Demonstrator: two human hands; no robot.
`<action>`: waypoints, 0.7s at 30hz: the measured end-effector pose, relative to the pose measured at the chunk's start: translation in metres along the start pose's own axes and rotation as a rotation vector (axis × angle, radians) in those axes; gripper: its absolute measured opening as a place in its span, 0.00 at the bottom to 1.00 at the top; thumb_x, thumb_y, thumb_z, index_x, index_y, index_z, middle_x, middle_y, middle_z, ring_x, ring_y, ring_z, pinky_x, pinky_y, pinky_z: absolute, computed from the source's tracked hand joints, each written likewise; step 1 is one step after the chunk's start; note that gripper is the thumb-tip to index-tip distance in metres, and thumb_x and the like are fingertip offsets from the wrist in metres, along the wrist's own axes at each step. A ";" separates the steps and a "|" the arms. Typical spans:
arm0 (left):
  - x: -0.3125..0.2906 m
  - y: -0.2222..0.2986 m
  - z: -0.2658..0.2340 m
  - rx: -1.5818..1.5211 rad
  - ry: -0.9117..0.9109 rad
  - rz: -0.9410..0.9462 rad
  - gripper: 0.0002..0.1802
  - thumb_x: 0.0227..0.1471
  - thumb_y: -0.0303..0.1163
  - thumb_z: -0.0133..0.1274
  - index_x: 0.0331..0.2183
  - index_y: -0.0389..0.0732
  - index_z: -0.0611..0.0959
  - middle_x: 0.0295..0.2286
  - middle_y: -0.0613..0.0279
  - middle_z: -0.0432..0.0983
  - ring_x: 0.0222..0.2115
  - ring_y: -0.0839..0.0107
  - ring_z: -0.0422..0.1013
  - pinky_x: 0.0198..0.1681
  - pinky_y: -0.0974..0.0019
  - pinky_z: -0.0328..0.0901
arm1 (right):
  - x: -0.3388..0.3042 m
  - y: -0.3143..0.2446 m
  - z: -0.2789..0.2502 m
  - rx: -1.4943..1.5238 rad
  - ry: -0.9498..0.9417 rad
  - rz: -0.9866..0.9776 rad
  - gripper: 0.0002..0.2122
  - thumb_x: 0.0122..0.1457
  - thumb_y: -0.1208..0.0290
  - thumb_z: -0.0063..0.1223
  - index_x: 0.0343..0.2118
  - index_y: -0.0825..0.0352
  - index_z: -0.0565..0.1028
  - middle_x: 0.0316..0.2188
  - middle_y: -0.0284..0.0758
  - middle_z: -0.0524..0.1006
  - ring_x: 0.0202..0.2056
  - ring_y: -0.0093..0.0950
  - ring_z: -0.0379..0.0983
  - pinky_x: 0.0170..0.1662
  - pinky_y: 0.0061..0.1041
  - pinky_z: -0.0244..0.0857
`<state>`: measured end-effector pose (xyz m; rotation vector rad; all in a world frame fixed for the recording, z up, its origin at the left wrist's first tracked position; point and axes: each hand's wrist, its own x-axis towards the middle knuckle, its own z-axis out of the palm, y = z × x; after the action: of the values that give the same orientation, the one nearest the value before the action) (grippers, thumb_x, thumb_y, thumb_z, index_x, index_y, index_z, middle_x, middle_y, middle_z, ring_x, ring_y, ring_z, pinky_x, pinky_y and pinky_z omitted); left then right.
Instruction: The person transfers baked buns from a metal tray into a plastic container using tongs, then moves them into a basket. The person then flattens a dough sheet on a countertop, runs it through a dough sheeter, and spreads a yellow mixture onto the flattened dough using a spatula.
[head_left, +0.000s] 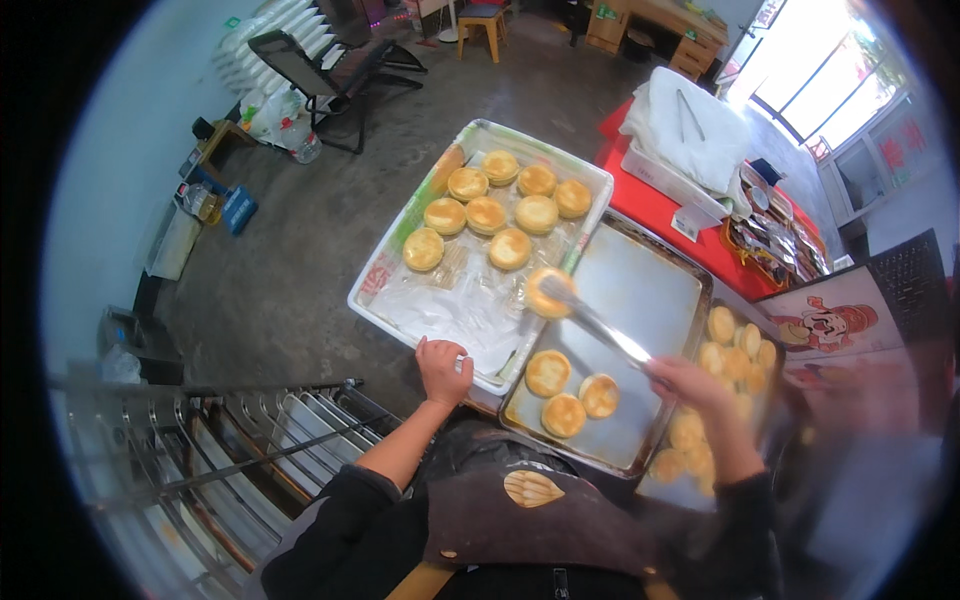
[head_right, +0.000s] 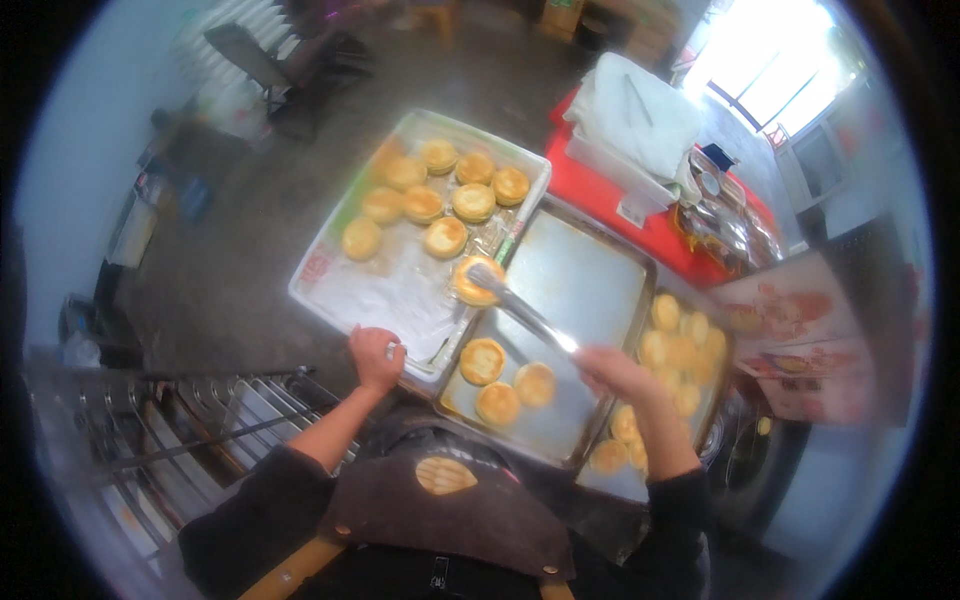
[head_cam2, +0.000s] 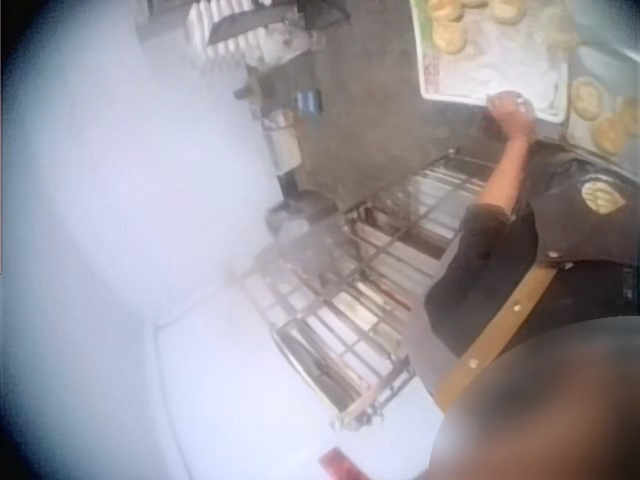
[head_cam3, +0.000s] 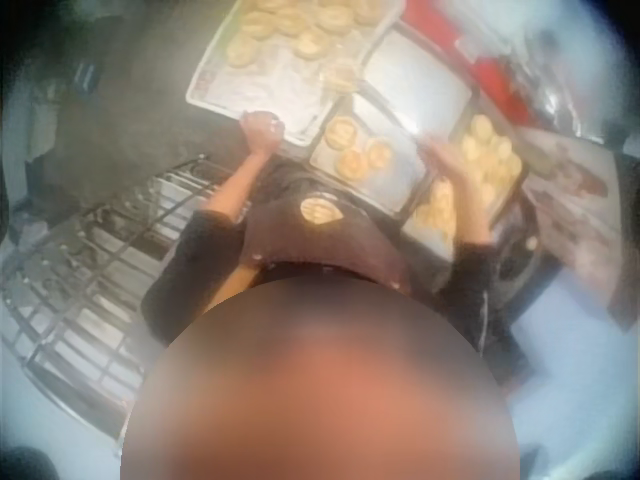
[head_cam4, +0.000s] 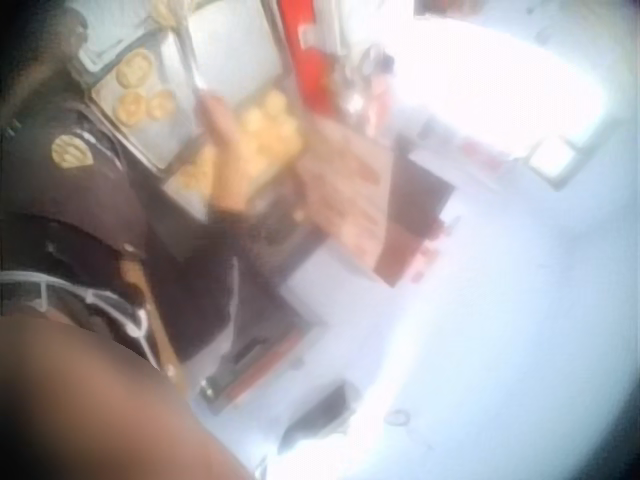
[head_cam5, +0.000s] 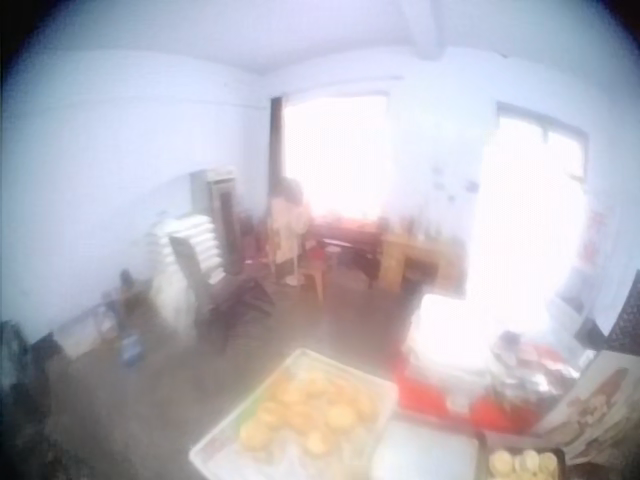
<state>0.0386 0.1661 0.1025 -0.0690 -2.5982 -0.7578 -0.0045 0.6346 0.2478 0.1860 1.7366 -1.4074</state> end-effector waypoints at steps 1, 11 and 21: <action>-0.002 0.001 0.000 -0.001 -0.013 0.011 0.05 0.43 0.34 0.59 0.26 0.47 0.80 0.30 0.64 0.76 0.42 0.59 0.71 0.64 0.41 0.53 | 0.025 -0.015 0.015 0.048 -0.015 0.024 0.17 0.67 0.53 0.54 0.31 0.62 0.77 0.18 0.24 0.70 0.18 0.17 0.64 0.22 0.19 0.57; -0.009 0.008 0.005 -0.013 -0.023 0.017 0.04 0.44 0.33 0.60 0.25 0.46 0.80 0.28 0.63 0.76 0.41 0.59 0.71 0.63 0.41 0.54 | 0.184 -0.092 0.104 -0.030 0.130 0.097 0.24 0.64 0.46 0.57 0.38 0.69 0.79 0.21 0.33 0.71 0.16 0.21 0.63 0.19 0.25 0.62; 0.020 0.012 -0.009 0.038 -0.099 0.006 0.08 0.43 0.33 0.60 0.29 0.43 0.81 0.31 0.60 0.76 0.39 0.56 0.71 0.58 0.47 0.59 | -0.025 -0.001 -0.021 -0.305 0.255 0.084 0.23 0.65 0.45 0.53 0.41 0.64 0.80 0.25 0.28 0.76 0.26 0.20 0.72 0.27 0.23 0.68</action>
<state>0.0260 0.1703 0.1233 -0.1051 -2.7041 -0.7193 -0.0007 0.6623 0.2651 0.2766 2.1032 -1.0771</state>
